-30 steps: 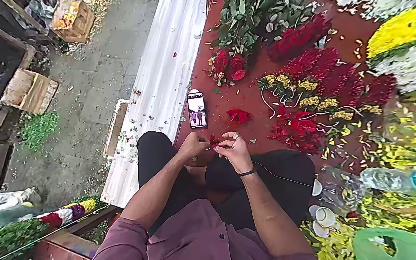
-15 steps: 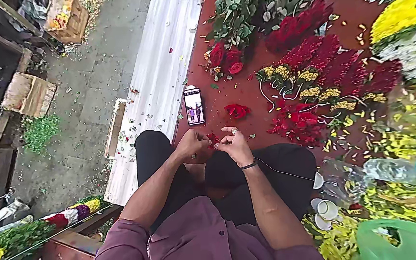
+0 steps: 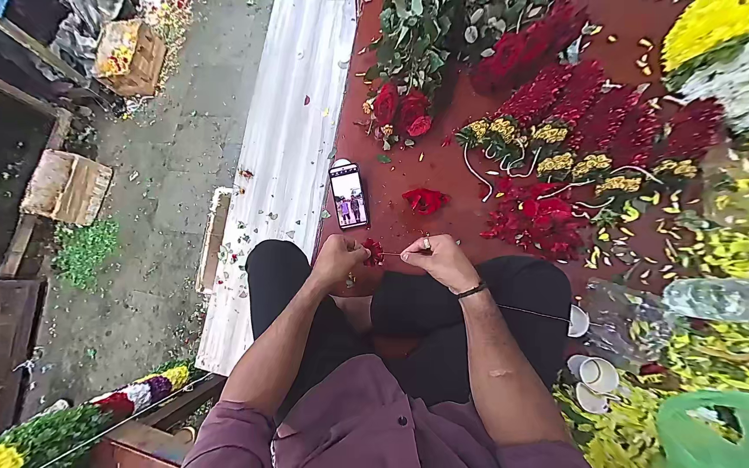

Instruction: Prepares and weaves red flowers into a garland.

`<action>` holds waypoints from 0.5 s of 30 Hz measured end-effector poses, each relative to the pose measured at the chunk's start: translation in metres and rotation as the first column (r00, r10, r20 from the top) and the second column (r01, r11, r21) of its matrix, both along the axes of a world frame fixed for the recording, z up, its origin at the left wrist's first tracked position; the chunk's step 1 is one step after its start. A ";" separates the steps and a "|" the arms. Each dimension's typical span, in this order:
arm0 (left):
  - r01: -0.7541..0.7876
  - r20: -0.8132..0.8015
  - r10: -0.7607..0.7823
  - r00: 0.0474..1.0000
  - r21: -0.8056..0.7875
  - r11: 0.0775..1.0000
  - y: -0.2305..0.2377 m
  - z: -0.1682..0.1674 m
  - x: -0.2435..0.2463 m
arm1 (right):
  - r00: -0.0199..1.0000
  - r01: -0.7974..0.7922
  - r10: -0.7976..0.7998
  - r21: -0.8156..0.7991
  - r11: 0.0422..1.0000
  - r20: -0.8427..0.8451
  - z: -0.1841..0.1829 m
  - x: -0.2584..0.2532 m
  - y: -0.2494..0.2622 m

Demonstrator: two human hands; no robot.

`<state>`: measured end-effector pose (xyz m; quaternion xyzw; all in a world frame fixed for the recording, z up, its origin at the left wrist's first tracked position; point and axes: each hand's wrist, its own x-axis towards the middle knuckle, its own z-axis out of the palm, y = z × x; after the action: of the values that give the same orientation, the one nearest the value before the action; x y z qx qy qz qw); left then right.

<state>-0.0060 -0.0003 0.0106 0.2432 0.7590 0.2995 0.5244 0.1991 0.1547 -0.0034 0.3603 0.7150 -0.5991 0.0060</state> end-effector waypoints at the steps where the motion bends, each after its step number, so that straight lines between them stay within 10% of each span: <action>1: -0.009 -0.016 0.008 1.000 -0.021 1.000 0.000 0.000 0.001 | 0.999 -0.031 0.031 -0.023 0.999 -0.019 0.003 0.001 0.000; 6: 0.080 -0.227 -0.114 0.967 -0.154 0.985 0.004 -0.003 0.009 | 0.959 -0.246 0.223 -0.123 0.961 -0.176 0.012 -0.006 -0.014; 10: 0.543 -0.068 -0.541 0.838 0.019 0.839 0.005 0.020 0.013 | 0.945 -0.164 0.110 -0.154 0.974 -0.309 0.007 -0.009 -0.010; 12: 0.406 0.220 -0.528 0.820 0.427 0.808 0.003 0.026 0.013 | 0.950 -0.153 0.081 -0.221 0.963 -0.303 -0.002 -0.007 -0.007; 15: -0.105 0.344 -0.049 0.938 0.413 0.905 0.000 0.024 0.014 | 0.950 -0.138 0.029 -0.336 0.932 -0.311 -0.003 -0.009 -0.016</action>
<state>0.0083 0.0002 0.0351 0.2840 0.5747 0.5033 0.5794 0.1901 0.1386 -0.0062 0.2266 0.6028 -0.7649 -0.0125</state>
